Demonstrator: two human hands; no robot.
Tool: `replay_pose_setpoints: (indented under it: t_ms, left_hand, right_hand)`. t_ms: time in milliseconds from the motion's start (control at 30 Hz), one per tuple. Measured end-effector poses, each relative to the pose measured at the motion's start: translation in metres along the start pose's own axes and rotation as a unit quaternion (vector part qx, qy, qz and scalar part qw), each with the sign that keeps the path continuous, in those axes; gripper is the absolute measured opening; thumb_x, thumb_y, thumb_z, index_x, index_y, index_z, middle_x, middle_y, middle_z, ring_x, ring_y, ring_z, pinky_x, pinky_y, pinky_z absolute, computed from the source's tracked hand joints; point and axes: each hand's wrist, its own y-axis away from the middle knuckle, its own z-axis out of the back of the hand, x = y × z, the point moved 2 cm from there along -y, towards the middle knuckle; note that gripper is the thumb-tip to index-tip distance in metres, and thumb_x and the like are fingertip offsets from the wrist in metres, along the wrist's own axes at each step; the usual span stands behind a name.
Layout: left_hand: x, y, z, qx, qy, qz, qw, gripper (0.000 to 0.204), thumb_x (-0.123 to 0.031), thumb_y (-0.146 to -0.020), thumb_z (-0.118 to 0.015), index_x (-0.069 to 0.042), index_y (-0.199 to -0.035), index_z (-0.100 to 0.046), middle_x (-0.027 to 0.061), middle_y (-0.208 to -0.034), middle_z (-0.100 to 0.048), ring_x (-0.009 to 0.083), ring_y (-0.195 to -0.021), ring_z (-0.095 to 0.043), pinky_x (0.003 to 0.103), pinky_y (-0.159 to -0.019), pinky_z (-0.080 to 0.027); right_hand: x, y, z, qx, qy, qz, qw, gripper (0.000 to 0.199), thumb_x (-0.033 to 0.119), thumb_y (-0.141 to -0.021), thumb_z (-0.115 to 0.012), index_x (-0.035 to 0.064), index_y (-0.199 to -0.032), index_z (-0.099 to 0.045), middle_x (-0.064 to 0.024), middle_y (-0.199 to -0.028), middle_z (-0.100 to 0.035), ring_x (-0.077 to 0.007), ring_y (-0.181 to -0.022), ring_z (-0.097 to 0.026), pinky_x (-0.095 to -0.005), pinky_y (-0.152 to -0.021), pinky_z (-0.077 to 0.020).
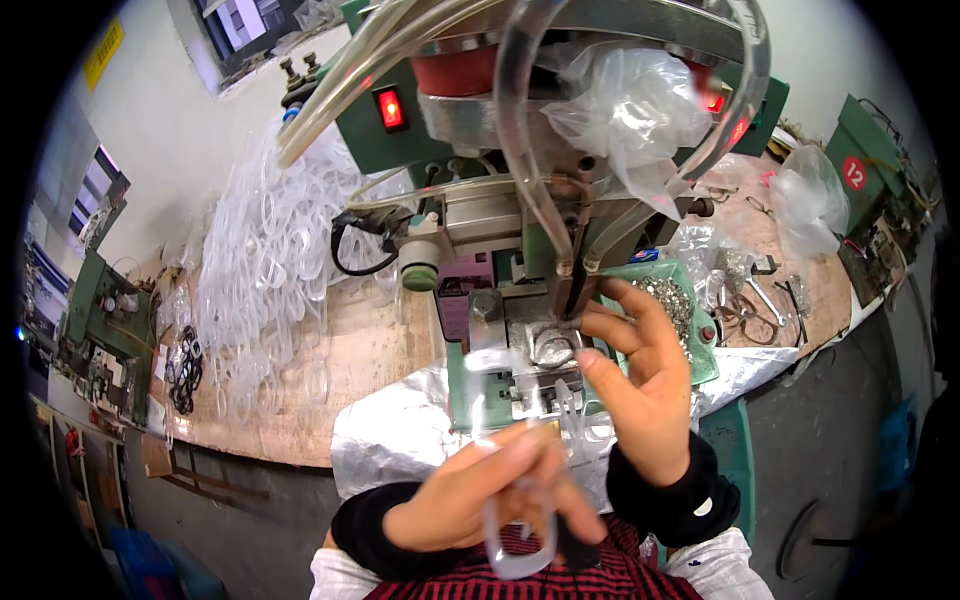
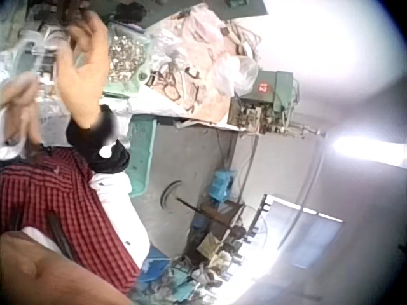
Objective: The person repeatedly picks up clear plastic hooks and small metal pins, places them into a machine, and presses a lever to attach the pins. The finished hooks are placed on the table.
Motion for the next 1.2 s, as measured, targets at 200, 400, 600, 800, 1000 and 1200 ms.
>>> replay_pose_setpoints:
  t_ms: [200, 400, 600, 800, 1000, 1200]
  left_hand:
    - [0.018, -0.042, 0.001, -0.135, -0.206, -0.116, 0.962, 0.045, -0.048, -0.102, -0.04, -0.003, -0.104, -0.048, 0.0077, -0.073, -0.055, 0.0138, -0.063, -0.048, 0.026, -0.063, -0.041]
    - [-0.011, -0.025, 0.01, -0.107, -0.433, -0.54, 0.714, 0.041, -0.036, -0.088, -0.062, 0.0, -0.107, -0.065, 0.0097, -0.093, -0.059, 0.0188, -0.074, -0.053, 0.031, -0.066, -0.042]
    - [-0.017, -0.047, 0.04, 0.043, -0.696, -0.542, 0.47, 0.022, -0.009, -0.077, -0.072, -0.005, -0.099, -0.075, 0.0133, -0.108, -0.067, 0.0248, -0.076, -0.057, 0.048, -0.085, -0.055]
    - [-0.016, -0.044, 0.044, 0.022, -0.694, -0.517, 0.501, 0.027, -0.006, -0.073, -0.072, -0.005, -0.101, -0.075, 0.0129, -0.107, -0.067, 0.0235, -0.07, -0.056, 0.048, -0.085, -0.055]
    - [-0.016, -0.041, 0.045, 0.026, -0.68, -0.5, 0.535, 0.028, -0.008, -0.079, -0.068, -0.003, -0.107, -0.071, 0.0134, -0.116, -0.065, 0.0302, -0.085, -0.063, 0.052, -0.094, -0.051]
    - [-0.019, 0.041, 0.048, -0.303, -0.797, -0.473, 0.22, 0.029, -0.015, -0.081, -0.073, -0.015, -0.109, -0.071, 0.0084, -0.118, -0.063, 0.025, -0.097, -0.064, 0.048, -0.101, -0.042]
  right_hand:
    - [-0.053, -0.02, 0.093, -0.048, 0.611, 0.105, 0.783, 0.032, 0.012, -0.077, -0.07, 0.0016, -0.107, -0.066, -0.0238, -0.122, -0.059, -0.044, -0.118, -0.051, -0.0489, -0.099, -0.0429]
    - [-0.08, -0.01, 0.116, -0.122, 0.619, 0.162, 0.759, 0.019, 0.009, -0.077, -0.07, 0.0027, -0.094, -0.065, -0.0188, -0.115, -0.06, -0.0404, -0.12, -0.051, -0.0472, -0.095, -0.0438]
    - [-0.066, -0.022, 0.114, -0.149, 0.53, 0.164, 0.818, 0.011, 0.007, -0.076, -0.068, 0.0021, -0.085, -0.063, -0.0151, -0.094, -0.062, -0.0364, -0.096, -0.058, -0.0433, -0.084, -0.0458]
    - [-0.069, -0.025, 0.12, -0.155, 0.503, 0.136, 0.839, 0.007, 0.006, -0.08, -0.067, 0.003, -0.086, -0.065, -0.0124, -0.085, -0.062, -0.0343, -0.085, -0.058, -0.0406, -0.075, -0.0456]
    - [-0.088, -0.021, 0.135, -0.176, 0.452, 0.15, 0.862, 0.015, 0.005, -0.086, -0.065, 0.0005, -0.099, -0.069, -0.0134, -0.093, -0.069, -0.0272, -0.088, -0.065, -0.0346, -0.08, -0.0494]
    - [-0.088, 0.004, 0.139, -0.202, 0.369, 0.087, 0.903, 0.013, 0.002, -0.088, -0.063, -0.0024, -0.099, -0.066, -0.0081, -0.093, -0.067, -0.0169, -0.086, -0.061, -0.0288, -0.079, -0.0475]
